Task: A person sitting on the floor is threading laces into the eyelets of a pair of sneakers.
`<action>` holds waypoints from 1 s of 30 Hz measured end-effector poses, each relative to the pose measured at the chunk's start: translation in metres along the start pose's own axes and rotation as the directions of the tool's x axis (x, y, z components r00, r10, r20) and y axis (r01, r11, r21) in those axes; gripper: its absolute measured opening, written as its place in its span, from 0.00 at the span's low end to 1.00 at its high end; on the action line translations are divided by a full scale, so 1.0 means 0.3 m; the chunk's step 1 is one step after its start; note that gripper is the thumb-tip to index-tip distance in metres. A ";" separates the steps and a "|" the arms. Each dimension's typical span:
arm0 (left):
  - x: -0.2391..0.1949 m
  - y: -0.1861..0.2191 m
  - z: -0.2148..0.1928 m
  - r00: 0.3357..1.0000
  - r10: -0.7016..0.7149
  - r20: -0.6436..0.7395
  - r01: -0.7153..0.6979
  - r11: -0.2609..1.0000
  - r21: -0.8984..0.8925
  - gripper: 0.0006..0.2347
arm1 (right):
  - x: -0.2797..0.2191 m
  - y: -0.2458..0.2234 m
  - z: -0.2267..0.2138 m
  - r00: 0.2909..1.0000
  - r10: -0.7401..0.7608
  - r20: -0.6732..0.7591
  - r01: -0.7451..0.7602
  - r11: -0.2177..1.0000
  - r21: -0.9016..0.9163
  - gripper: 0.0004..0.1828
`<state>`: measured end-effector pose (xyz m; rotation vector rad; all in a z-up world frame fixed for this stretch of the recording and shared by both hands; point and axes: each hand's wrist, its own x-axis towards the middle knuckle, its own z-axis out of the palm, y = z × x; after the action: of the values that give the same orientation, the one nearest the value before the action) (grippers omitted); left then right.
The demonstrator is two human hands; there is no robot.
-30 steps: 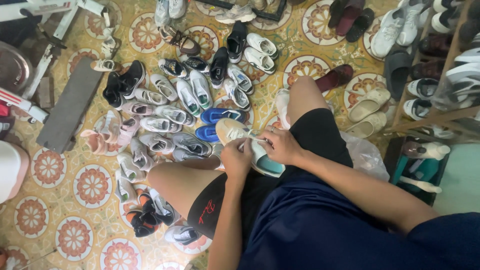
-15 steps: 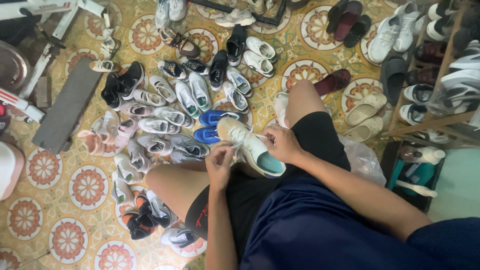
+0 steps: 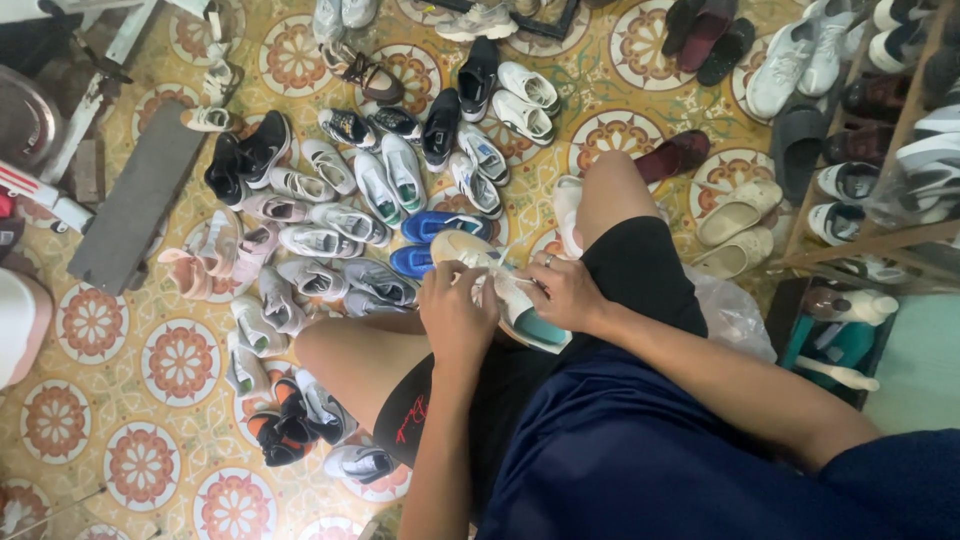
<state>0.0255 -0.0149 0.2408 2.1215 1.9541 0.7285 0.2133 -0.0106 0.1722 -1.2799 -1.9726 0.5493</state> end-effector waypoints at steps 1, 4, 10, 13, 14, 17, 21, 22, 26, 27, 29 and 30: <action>0.005 -0.004 0.010 0.996 -0.002 0.092 -0.005 0.997 0.082 0.03 | -0.003 0.004 0.003 1.000 -0.012 -0.003 0.012 1.000 -0.004 0.03; -0.004 -0.052 0.117 0.981 -0.063 0.182 0.029 0.982 0.185 0.03 | 0.005 -0.009 -0.004 1.000 -0.024 -0.009 0.024 1.000 0.012 0.03; -0.010 0.004 0.138 0.974 -0.188 0.126 0.170 0.975 0.143 0.06 | -0.015 0.014 0.007 1.000 -0.021 0.010 0.021 1.000 -0.010 0.05; -0.033 0.026 0.172 0.980 -0.187 0.065 0.180 0.979 0.097 0.03 | -0.012 0.003 -0.003 0.999 0.033 0.022 -0.033 0.999 -0.015 0.02; -0.034 0.023 0.177 0.980 -0.188 0.066 0.181 0.979 0.098 0.03 | -0.020 0.014 0.006 0.999 0.034 0.023 -0.033 0.999 -0.014 0.02; -0.046 0.015 0.175 0.981 -0.179 0.071 0.178 0.984 0.016 0.02 | -0.030 0.028 0.016 0.993 0.118 0.029 -0.116 0.990 -0.078 0.02; -0.081 0.002 0.094 0.989 -0.138 0.055 0.136 0.990 0.029 0.00 | -0.012 0.068 0.014 0.963 0.268 -0.020 -0.269 0.962 -0.056 0.04; -0.093 -0.001 0.064 0.990 -0.139 0.037 0.138 0.990 0.028 0.01 | -0.017 0.093 0.021 0.945 0.325 -0.035 -0.326 0.945 -0.038 0.05; -0.164 -0.151 0.013 0.962 -0.192 -0.195 0.206 0.977 0.058 0.06 | -0.030 0.131 0.047 0.929 0.368 -0.043 -0.371 0.927 -0.063 0.04; -0.199 -0.212 0.030 0.911 -0.354 -0.213 0.355 0.934 -0.036 0.05 | -0.033 0.137 0.049 0.930 0.363 -0.053 -0.366 0.929 -0.061 0.04; -0.224 -0.272 0.037 0.833 -0.506 -0.225 0.489 0.863 -0.130 0.04 | -0.021 0.125 0.052 0.934 0.351 -0.066 -0.354 0.934 -0.054 0.03; -0.215 -0.265 0.035 0.753 -0.597 -0.276 0.558 0.802 -0.212 0.06 | -0.015 0.111 0.044 0.943 0.330 -0.047 -0.333 0.940 -0.073 0.03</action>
<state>-0.0422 -0.0652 0.1815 1.2407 2.4779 1.0709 0.2246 -0.0003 0.1394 -1.6772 -1.7744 0.6089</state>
